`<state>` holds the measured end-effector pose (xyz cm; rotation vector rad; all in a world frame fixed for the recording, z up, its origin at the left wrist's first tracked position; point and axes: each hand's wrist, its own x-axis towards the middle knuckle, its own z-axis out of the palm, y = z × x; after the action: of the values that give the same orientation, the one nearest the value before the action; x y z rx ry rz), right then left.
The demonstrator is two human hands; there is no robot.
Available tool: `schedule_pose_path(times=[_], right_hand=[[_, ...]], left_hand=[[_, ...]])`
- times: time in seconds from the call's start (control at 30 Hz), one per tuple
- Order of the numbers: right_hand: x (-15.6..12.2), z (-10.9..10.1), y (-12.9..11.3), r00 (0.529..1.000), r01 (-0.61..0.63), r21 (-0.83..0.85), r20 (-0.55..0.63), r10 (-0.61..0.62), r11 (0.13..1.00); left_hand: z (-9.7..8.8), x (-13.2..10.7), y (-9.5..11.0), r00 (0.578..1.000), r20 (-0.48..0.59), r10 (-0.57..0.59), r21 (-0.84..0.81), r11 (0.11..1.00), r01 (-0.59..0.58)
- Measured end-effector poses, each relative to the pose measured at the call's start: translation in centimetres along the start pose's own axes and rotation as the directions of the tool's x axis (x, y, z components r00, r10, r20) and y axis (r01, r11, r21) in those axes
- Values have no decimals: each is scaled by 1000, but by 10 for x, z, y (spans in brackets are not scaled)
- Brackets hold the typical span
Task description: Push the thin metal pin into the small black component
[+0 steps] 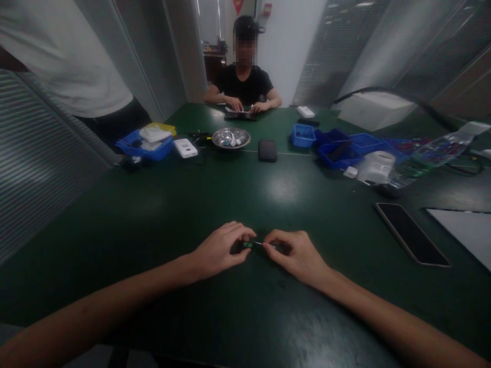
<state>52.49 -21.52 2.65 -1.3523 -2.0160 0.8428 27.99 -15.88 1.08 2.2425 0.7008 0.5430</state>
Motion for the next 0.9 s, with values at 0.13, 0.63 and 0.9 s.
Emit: schedule_pose_path(times=[0.13,0.63,0.9], right_hand=[[1,-4,-2,998,-21,8,51,21,1000],[5,11,-5,999,21,66,46,-24,998],[-2,6,0,1000,28,135,-17,-26,990]], left_hand=[[-2,-3,-1,1000,-23,-10,-18,1000,9],[1,-3,0,1000,16,-18,-88,996,19],[-9,-7,2,989,122,86,-49,996,-81]])
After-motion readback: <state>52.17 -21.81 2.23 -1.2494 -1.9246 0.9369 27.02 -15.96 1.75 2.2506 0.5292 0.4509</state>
